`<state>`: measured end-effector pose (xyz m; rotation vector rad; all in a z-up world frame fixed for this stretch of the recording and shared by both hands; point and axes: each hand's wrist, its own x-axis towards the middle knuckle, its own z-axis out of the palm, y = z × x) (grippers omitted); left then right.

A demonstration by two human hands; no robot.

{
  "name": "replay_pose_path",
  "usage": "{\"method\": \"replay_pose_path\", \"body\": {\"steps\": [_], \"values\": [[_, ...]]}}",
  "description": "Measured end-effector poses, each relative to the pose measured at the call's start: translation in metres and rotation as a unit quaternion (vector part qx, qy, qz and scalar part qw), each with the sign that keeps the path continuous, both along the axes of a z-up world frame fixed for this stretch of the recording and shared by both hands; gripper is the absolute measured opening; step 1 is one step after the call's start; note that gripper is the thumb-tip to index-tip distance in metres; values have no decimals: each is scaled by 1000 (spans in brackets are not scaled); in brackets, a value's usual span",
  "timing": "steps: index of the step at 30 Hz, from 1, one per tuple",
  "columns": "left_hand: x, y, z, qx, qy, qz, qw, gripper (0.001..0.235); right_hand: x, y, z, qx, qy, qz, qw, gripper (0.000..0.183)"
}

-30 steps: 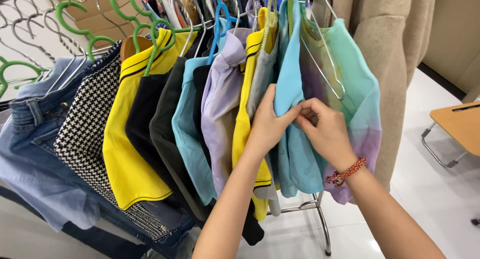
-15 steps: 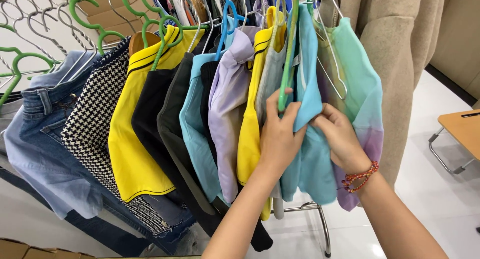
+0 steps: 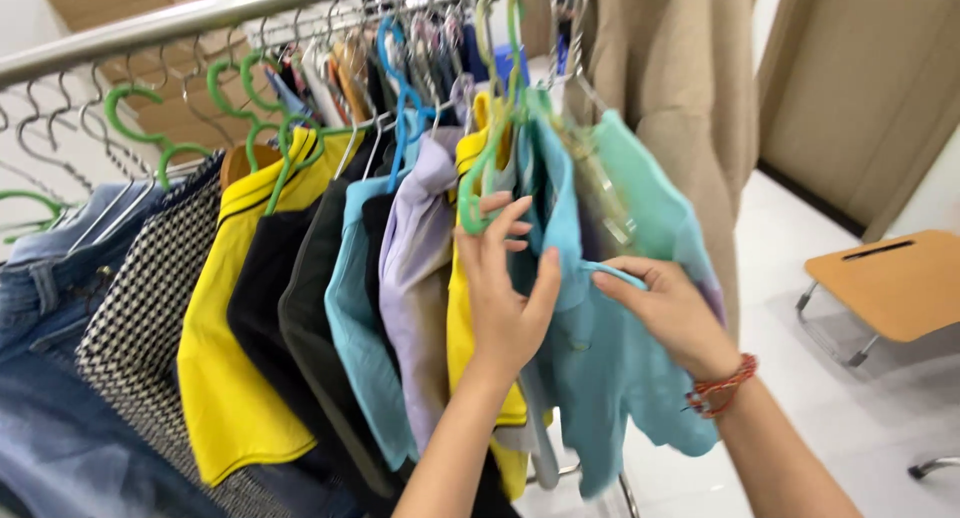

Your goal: The person takes a black t-shirt from a clothing rack, lays it on a table, and folds it into a compact roll. They repeat this process with a light blue t-shirt and a grey t-shirt, taking each from the rack, folding it on the table, and placing it next to the previous ones.

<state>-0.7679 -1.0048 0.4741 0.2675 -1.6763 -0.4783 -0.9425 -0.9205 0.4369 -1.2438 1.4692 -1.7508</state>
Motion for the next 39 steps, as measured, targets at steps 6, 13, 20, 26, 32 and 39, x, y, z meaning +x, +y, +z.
{"method": "replay_pose_path", "body": {"steps": [6,13,20,26,32,39], "values": [[-9,10,51,-31,36,-53,997,55,23,-3,30,-50,-33,-77,995,16],[-21,28,75,-40,47,-113,992,54,-8,-32,2,-37,23,-109,993,18],[-21,37,86,-24,-21,-113,993,36,-39,-41,-17,-38,1,-71,997,23],[-16,33,55,-4,-20,-121,992,28,-40,-16,-15,-19,31,-106,994,14],[-22,20,-15,29,-32,-96,994,29,-19,5,-1,45,18,-129,990,20],[-28,-3,-87,-13,-153,-75,985,54,-32,23,-24,20,114,-116,986,14]]}}
